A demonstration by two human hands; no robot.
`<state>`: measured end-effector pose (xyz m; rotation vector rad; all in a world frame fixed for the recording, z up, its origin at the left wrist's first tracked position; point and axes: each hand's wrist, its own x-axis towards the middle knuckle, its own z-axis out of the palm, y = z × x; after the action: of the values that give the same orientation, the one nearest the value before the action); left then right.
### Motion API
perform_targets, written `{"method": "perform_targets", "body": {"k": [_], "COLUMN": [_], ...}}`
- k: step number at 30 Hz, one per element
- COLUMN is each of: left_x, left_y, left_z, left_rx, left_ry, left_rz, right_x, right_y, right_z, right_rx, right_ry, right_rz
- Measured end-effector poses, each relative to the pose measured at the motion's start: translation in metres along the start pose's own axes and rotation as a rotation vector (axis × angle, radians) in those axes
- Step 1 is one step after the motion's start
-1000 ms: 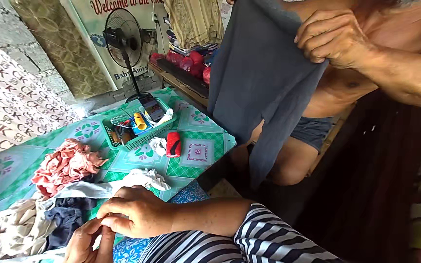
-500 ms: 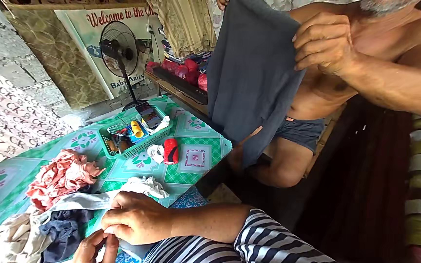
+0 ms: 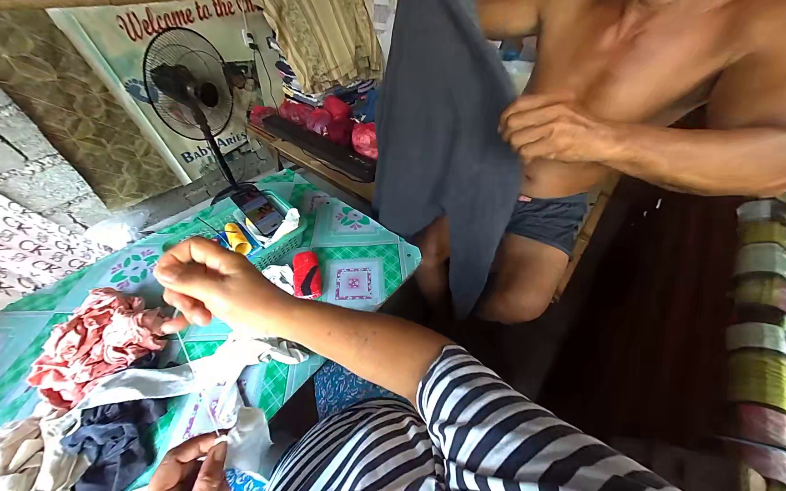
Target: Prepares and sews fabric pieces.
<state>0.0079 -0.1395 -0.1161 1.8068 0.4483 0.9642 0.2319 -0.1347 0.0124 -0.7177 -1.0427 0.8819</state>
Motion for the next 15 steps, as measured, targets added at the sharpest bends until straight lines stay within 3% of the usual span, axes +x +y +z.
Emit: {"method": "perform_targets", "body": {"k": [6, 15], "left_x": [-0.003, -0.004], "left_y": [-0.001, -0.003], "left_z": [-0.009, -0.017], "left_rx": [-0.161, -0.163], "left_ry": [-0.105, -0.202], "left_rz": [-0.086, -0.148], "right_x": [0.028, 0.061], "right_y": [-0.012, -0.035], "right_z": [-0.006, -0.009], "right_rx": [-0.06, -0.168], "right_ry": [0.084, 0.104], "right_rz": [-0.173, -0.302]}}
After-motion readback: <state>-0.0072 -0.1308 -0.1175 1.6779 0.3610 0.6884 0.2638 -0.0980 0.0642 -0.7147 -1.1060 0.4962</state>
